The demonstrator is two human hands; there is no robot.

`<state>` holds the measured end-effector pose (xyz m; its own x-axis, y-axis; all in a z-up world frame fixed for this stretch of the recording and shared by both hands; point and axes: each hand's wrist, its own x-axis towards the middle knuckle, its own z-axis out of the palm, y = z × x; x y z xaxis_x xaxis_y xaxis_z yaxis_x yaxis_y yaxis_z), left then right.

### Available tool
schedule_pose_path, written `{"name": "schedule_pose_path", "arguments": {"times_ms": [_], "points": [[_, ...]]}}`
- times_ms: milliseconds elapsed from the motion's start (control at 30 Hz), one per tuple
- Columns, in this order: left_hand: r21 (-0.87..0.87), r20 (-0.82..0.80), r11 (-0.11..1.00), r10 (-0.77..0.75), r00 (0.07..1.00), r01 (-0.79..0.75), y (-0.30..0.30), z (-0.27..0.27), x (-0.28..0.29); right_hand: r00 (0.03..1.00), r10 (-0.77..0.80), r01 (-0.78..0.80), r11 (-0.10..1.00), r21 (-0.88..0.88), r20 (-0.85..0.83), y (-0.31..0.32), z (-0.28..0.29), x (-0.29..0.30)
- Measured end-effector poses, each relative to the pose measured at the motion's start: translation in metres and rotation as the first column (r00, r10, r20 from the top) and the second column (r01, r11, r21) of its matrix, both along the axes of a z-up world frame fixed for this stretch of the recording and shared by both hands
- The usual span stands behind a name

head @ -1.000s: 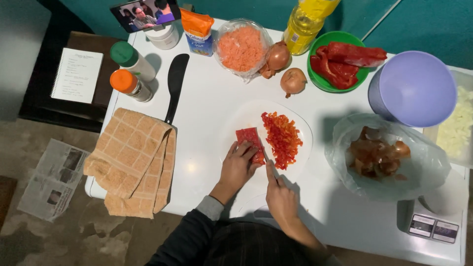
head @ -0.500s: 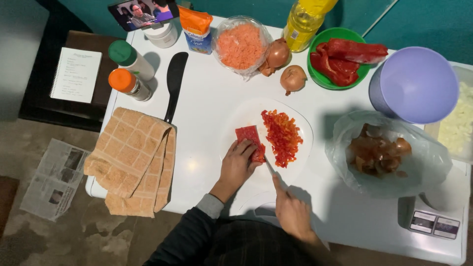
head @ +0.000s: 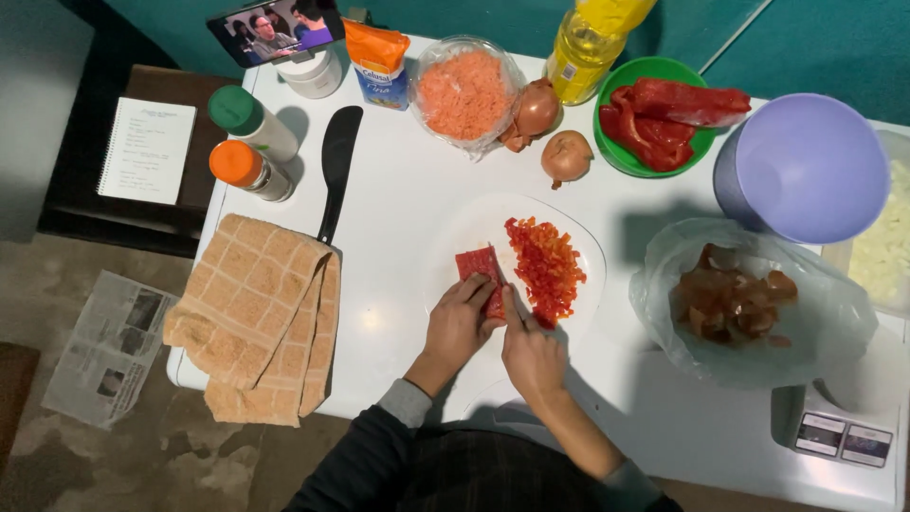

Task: Dicing red bell peppers on a white plate.

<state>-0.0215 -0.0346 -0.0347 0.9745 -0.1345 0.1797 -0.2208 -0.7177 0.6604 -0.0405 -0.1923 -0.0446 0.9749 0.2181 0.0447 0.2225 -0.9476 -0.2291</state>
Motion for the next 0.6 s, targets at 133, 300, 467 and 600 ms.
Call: {"name": "schedule_pose_path", "arguments": {"times_ms": [133,300,467,600], "points": [[0.007,-0.001,1.0,0.0,1.0,0.0,0.001,-0.002,-0.002,0.991,0.049,-0.048,0.999,-0.008,0.125,0.005,-0.008,0.011],[0.003,-0.01,1.0,0.02,1.0,-0.02,0.0,0.002,0.005,0.992,0.084,-0.075,0.993,-0.095,0.091,-0.01,-0.035,-0.009],[0.008,-0.029,0.999,0.035,0.999,-0.035,-0.002,0.001,0.0,0.998,0.058,-0.055,0.987,-0.15,0.015,-0.023,-0.018,-0.039],[0.025,-0.034,0.999,0.031,0.999,-0.03,-0.001,0.002,-0.001,0.993,0.069,-0.083,0.986,-0.142,-0.098,-0.036,-0.015,-0.061]]}}
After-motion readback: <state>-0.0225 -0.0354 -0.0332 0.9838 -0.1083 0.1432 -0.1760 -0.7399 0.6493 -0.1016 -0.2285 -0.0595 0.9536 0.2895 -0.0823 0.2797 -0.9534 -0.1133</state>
